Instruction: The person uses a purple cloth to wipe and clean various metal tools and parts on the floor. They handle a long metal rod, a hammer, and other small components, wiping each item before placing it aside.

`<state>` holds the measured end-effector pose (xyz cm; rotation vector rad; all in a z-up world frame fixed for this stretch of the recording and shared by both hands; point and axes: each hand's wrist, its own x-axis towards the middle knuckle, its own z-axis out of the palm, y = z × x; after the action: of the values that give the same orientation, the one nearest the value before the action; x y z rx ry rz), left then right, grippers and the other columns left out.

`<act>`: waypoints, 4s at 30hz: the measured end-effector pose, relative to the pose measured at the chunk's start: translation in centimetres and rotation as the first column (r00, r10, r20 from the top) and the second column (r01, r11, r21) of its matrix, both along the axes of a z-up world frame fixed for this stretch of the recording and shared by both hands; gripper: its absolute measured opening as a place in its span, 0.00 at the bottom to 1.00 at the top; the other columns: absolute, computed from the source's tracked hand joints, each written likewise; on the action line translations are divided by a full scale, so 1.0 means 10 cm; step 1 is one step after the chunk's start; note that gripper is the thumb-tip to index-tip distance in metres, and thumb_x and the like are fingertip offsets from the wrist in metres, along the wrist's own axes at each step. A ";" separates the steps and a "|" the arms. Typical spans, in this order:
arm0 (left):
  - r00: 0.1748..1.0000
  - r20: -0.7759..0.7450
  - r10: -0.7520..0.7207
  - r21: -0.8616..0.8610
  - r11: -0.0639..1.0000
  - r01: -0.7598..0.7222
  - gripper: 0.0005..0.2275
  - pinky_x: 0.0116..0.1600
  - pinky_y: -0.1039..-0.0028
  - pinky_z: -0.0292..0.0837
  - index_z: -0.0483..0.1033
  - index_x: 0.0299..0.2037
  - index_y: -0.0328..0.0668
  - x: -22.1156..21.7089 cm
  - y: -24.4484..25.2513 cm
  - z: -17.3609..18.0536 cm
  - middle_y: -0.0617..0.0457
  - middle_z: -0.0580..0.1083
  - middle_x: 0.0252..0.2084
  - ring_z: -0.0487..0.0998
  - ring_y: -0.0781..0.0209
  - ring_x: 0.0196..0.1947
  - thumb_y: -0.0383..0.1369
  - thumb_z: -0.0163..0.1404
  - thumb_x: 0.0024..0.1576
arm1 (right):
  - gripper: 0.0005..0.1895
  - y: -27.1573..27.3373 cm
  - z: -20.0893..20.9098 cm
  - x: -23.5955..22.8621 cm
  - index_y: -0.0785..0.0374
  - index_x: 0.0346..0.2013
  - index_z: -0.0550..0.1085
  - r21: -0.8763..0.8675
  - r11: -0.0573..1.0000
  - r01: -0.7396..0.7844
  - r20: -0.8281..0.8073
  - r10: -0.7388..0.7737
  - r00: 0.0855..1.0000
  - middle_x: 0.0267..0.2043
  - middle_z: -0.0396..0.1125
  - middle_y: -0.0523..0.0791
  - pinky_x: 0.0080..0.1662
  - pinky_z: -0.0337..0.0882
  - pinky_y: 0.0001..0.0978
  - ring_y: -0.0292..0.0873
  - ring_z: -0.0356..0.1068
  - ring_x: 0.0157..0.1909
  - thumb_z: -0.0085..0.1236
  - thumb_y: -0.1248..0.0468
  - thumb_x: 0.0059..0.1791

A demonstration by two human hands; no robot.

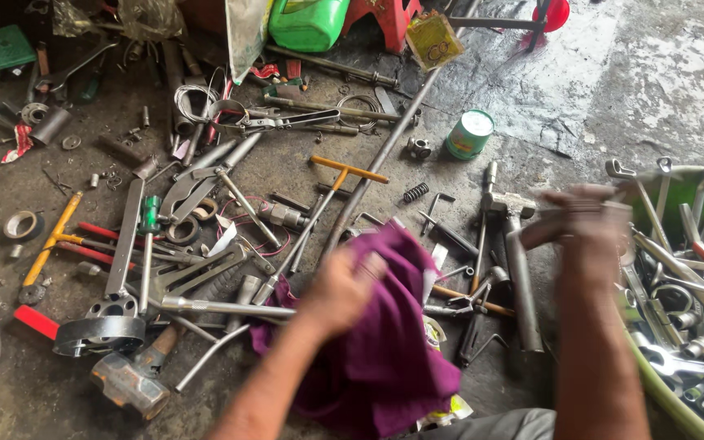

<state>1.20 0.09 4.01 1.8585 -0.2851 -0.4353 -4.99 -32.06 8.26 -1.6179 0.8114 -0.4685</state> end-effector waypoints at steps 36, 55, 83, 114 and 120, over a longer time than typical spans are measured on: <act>0.778 0.587 0.224 -0.372 0.928 0.013 0.09 0.48 0.71 0.75 0.73 0.34 0.40 0.35 0.60 0.33 0.42 0.80 0.47 0.77 0.58 0.42 0.34 0.46 0.65 | 0.24 0.66 0.22 0.15 0.60 0.55 0.66 0.353 0.421 -0.835 0.758 0.395 0.520 0.52 0.68 0.54 0.48 0.76 0.36 0.46 0.73 0.49 0.65 0.74 0.48; 0.958 0.187 -0.219 -0.140 0.959 0.247 0.09 0.42 0.72 0.76 0.78 0.45 0.35 0.06 0.12 0.30 0.49 0.79 0.37 0.79 0.59 0.37 0.31 0.47 0.64 | 0.26 0.96 0.47 0.13 0.58 0.56 0.71 -0.048 0.223 -0.974 -0.167 0.959 0.228 0.61 0.70 0.50 0.59 0.74 0.43 0.48 0.72 0.61 0.68 0.64 0.45; 0.959 0.226 0.169 -0.455 0.889 -0.050 0.14 0.50 0.67 0.78 0.76 0.51 0.36 0.33 0.60 -0.10 0.45 0.79 0.46 0.81 0.51 0.46 0.39 0.48 0.63 | 0.36 1.90 0.02 -0.17 0.55 0.65 0.62 -0.315 0.573 -0.757 -0.640 0.460 0.615 0.43 0.75 0.56 0.45 0.77 0.49 0.56 0.76 0.44 0.62 0.62 0.43; 0.982 -0.186 -0.015 -0.845 0.513 -0.152 0.07 0.51 0.64 0.78 0.71 0.42 0.41 0.08 0.85 0.54 0.48 0.77 0.41 0.81 0.50 0.46 0.36 0.49 0.66 | 0.20 2.00 -0.27 -0.30 0.71 0.45 0.69 0.703 0.014 -0.711 0.249 0.932 0.264 0.22 0.62 0.47 0.22 0.70 0.32 0.39 0.64 0.18 0.63 0.58 0.50; 0.958 -0.283 -0.041 -0.867 0.439 -0.237 0.07 0.52 0.64 0.77 0.71 0.40 0.42 -0.01 1.03 0.42 0.49 0.76 0.39 0.81 0.50 0.46 0.35 0.49 0.66 | 0.28 1.70 -0.30 0.02 0.50 0.59 0.69 -0.094 0.446 -0.890 -0.846 0.436 0.308 0.35 0.74 0.43 0.39 0.82 0.35 0.40 0.77 0.31 0.65 0.61 0.45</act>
<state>1.08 10.44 8.26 0.7109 -0.1598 -0.3338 -4.80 -15.08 5.21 -2.6019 0.3688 0.7833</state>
